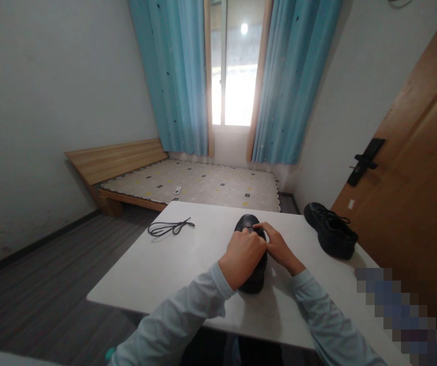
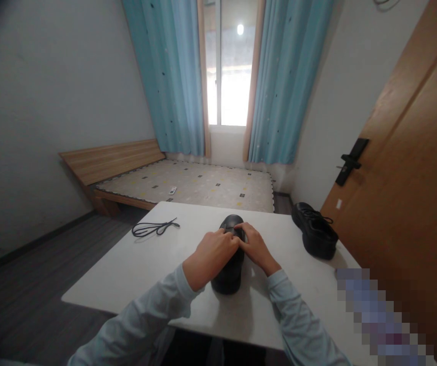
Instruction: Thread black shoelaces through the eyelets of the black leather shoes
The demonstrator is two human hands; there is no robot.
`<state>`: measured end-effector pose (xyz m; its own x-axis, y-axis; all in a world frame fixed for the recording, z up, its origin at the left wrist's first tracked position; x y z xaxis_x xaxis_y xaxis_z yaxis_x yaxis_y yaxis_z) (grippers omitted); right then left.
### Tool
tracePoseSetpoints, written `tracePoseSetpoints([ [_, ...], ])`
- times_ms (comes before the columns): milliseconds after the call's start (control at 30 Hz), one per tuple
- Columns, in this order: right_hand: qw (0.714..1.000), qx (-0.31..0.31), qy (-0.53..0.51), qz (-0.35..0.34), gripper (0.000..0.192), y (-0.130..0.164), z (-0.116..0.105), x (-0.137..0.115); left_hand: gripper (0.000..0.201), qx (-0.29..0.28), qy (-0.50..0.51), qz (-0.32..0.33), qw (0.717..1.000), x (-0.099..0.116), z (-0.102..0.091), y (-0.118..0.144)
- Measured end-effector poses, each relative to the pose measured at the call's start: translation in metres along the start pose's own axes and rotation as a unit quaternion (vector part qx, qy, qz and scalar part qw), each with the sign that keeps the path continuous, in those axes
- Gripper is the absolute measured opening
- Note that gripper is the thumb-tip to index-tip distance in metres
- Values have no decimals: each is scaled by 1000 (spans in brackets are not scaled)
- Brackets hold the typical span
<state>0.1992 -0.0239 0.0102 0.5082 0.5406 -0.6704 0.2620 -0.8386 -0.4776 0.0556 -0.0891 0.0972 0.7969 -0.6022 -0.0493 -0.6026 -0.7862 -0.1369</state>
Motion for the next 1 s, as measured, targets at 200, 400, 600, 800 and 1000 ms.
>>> tracePoseSetpoints([
  [200, 1000, -3, -3, 4, 22, -2, -2, -1, 23, 1, -12, -6, 1000, -1, -9, 6],
  [400, 999, -7, -49, 3, 37, -3, -5, 0, 25, 23, -7, -3, 1000, -5, -17, 8],
  [600, 993, -4, -107, -40, 56, -4, -7, 3, 26, 51, -7, -20, 998, -15, -24, 10],
  [800, 986, -30, -143, -80, 61, -3, -10, 7, 24, 80, 35, -15, 996, -27, -20, 8],
  [1000, 996, -34, -64, -50, 45, 0, -9, 3, 25, 103, 100, -11, 990, -28, -19, 5],
])
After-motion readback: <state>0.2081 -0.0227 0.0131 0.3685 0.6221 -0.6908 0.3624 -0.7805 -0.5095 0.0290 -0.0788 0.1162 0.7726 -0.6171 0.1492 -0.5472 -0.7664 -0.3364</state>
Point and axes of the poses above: each hand's wrist, its own y-axis away from the middle knuckle, its own z-axis out of the palm, x = y × z, the point moved 1 cm from there along -y, towards the middle knuckle, and after that the axes turned 1 degree about y, right-handed, at the moved point
